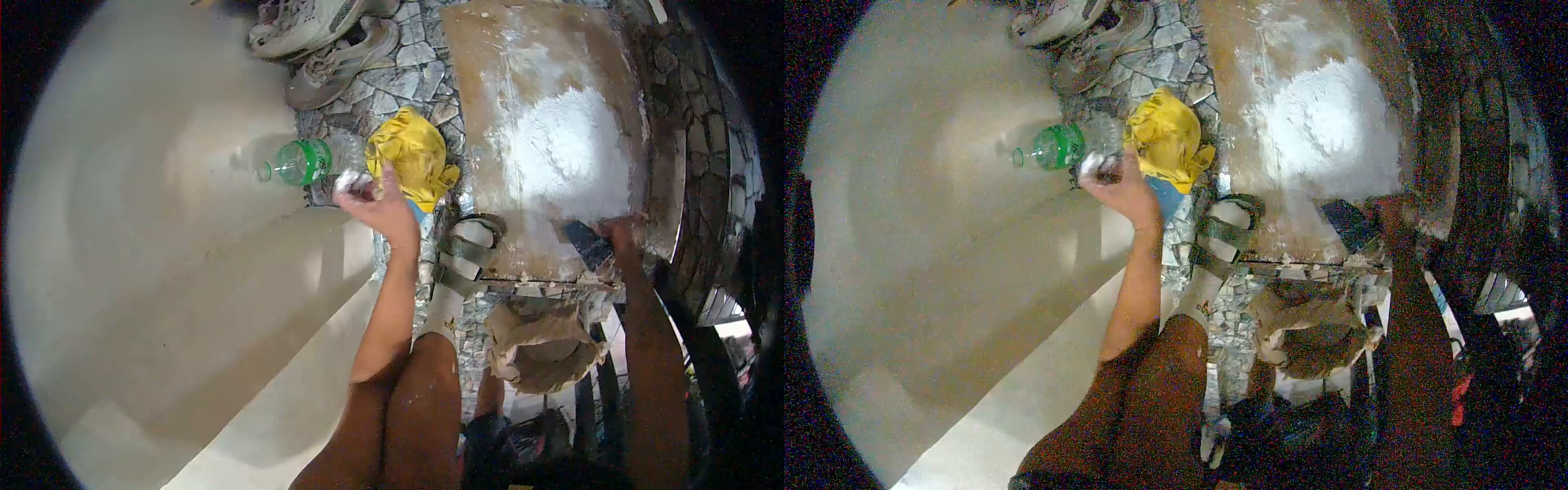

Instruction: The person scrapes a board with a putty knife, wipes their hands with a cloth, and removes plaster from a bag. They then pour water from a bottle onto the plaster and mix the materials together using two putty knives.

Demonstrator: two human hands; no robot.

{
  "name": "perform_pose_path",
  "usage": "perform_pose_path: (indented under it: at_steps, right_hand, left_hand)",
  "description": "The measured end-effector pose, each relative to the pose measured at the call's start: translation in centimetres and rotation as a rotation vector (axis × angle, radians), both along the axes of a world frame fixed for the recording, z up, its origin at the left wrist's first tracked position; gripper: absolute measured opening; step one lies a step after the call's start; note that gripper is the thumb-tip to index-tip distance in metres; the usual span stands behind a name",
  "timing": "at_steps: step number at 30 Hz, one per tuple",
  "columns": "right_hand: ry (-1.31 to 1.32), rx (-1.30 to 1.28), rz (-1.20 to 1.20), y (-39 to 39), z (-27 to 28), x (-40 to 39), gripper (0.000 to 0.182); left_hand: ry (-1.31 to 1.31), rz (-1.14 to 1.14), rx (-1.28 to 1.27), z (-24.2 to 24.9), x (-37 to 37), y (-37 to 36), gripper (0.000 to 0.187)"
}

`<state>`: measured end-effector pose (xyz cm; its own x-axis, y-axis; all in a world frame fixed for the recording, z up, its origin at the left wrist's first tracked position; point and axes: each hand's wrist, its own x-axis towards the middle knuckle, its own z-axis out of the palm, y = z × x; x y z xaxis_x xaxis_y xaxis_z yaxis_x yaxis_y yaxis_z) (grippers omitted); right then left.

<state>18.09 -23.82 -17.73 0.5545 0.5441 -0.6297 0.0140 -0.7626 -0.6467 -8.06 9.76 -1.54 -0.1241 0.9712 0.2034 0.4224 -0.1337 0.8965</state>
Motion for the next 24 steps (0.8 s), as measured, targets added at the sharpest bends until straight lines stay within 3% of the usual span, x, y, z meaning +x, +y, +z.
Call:
perform_pose_path:
  at_steps: [4, 10, 13, 14, 16, 18, 19, 21, 24]
  right_hand:
    - [-0.009, -0.036, 0.02, 0.1, 0.5, 0.1, 0.028]
    - [-0.007, -0.072, 0.014, -0.7, 1.1, 0.0, 0.028]
    - [-0.004, -0.094, 0.001, -1.4, 1.6, -0.1, 0.027]
    - [-0.006, -0.098, -0.002, -1.8, 1.6, -0.1, 0.027]
    - [-0.013, -0.097, -0.001, -1.9, 1.5, 0.0, 0.027]
    - [-0.018, -0.099, 0.005, -1.9, 1.8, 0.0, 0.027]
    - [-0.01, -0.098, -0.003, -1.8, 1.8, 0.0, 0.027]
    - [0.026, -0.089, -0.029, -1.2, 1.5, 0.0, 0.027]
    - [0.076, -0.076, -0.076, -0.5, 1.1, 0.0, 0.027]
  left_hand:
    - [-0.121, 0.259, -0.025, -1.6, -2.5, 2.5, 0.055]
    - [-0.103, 0.324, -0.031, -5.5, -3.5, 6.3, 0.076]
    - [-0.018, 0.245, -0.007, -5.5, -3.5, 8.0, 0.097]
    - [0.061, 0.299, 0.038, -8.7, -5.3, 9.4, 0.1]
    - [0.268, 0.349, -0.014, -9.0, -6.7, 11.2, 0.097]
    - [-0.017, 0.323, 0.061, -5.7, -4.8, 10.8, 0.076]
    - [0.185, 0.39, 0.086, -6.3, -6.0, 11.6, 0.075]
    - [0.327, 0.403, 0.189, -5.7, -5.5, 11.3, 0.077]
    - [0.228, 0.295, 0.256, -4.2, -5.0, 10.5, 0.082]
